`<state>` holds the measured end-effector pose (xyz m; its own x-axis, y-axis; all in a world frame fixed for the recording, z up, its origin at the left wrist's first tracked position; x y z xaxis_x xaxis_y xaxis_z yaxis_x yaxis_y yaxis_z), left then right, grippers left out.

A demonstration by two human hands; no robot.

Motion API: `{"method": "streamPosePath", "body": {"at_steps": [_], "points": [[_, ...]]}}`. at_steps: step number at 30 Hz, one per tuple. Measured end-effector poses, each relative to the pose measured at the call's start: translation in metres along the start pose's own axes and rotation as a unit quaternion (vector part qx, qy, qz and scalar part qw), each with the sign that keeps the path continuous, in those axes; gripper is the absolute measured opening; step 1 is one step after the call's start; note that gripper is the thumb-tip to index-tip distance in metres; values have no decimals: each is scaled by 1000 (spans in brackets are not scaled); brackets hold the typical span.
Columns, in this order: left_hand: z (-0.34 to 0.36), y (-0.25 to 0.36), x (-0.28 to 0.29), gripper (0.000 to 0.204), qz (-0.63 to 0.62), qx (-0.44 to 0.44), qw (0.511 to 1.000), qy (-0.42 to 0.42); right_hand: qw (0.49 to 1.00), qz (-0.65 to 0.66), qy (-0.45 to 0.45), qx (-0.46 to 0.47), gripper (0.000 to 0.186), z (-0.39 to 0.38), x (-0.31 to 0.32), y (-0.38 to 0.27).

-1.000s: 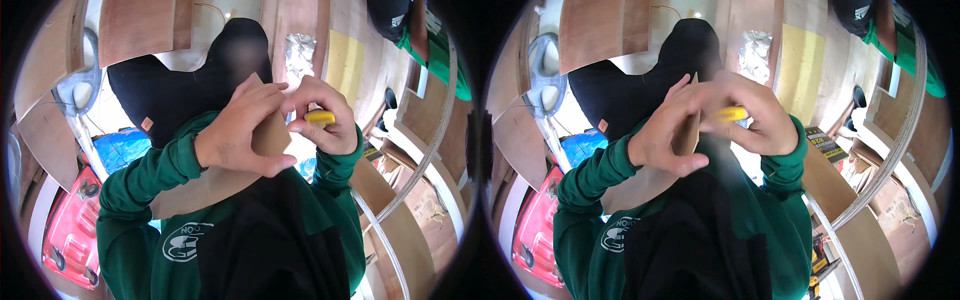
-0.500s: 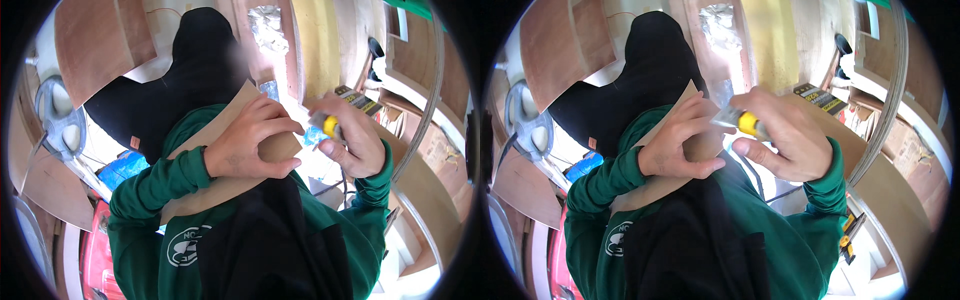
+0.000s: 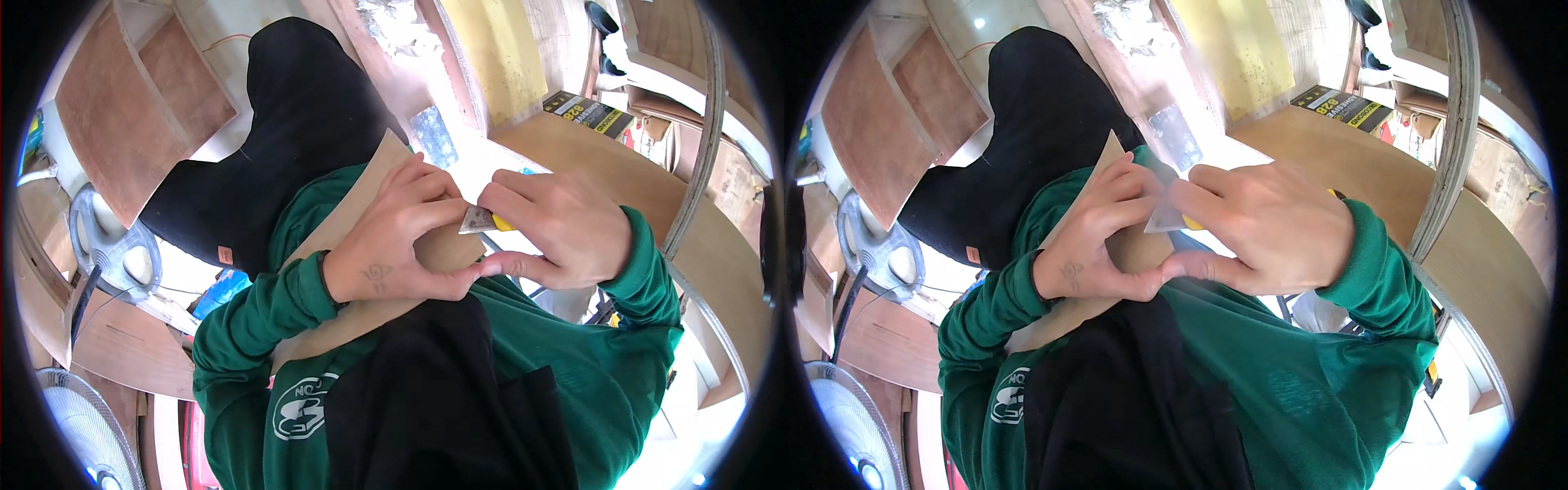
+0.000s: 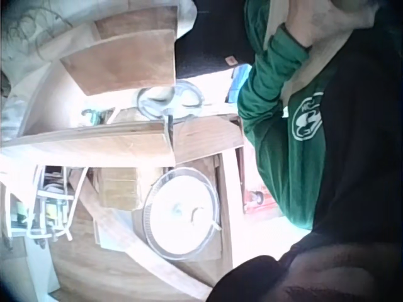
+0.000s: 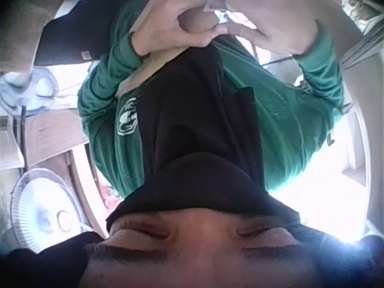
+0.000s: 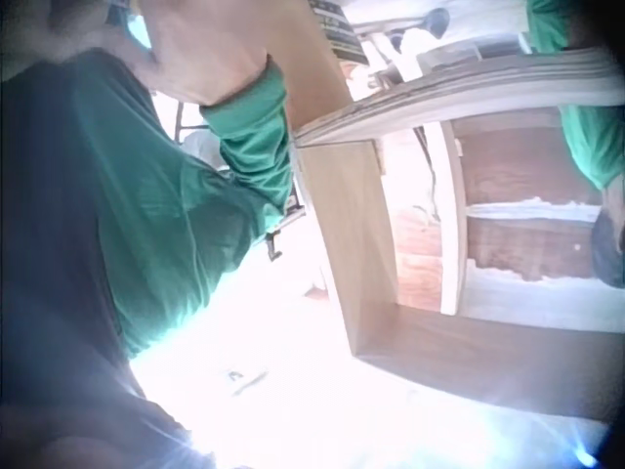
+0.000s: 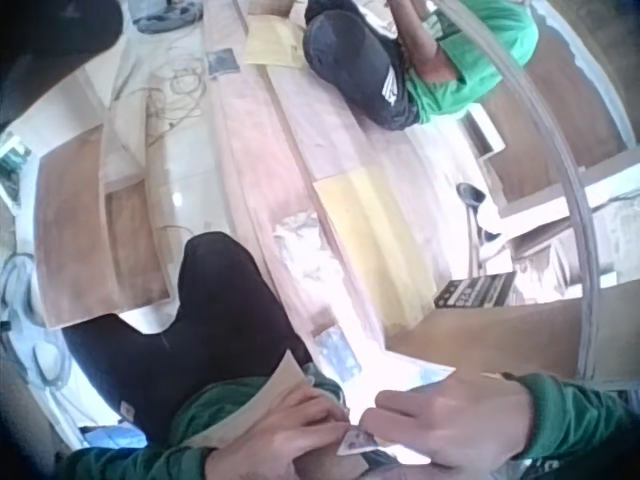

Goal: The person uses a utility knife to carve and shape the edges of a thin wooden board. They then use a sanding block to smooth the surface and edges of the wood. The person handles the board with both hands, rotating it to work on different sides.

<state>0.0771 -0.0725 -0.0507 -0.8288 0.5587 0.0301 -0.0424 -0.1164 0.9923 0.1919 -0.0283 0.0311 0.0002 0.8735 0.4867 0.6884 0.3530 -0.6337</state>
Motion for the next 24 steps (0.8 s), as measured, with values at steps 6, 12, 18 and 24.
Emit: {"method": "streamPosePath", "body": {"at_steps": [6, 12, 18, 24], "points": [[0, 3, 0, 43, 8, 9, 1000, 5, 1000, -9, 17, 13, 43, 1, 0, 1], [-1, 6, 3, 45, 6, 7, 1000, 19, 1000, -17, 17, -2, 41, 1, -1, 0], [-3, 7, 9, 47, 15, 3, 998, 53, 999, -40, 28, -1, 40, 0, -2, -4], [-4, 5, 12, 46, 17, -10, 998, 54, 1000, -6, 23, -7, 43, 4, -5, -2]]}}
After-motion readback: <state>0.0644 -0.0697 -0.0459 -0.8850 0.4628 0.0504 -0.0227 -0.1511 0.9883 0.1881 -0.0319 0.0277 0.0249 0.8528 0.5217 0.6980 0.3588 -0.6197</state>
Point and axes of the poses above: each hand's wrist, its own z-axis towards the middle knuckle, its own x-axis out of the back of the hand, y = z × x, the point moved 6 cm from there along z, towards the middle knuckle, and after that the axes turned 6 degrees about z, right-handed, at the moved point
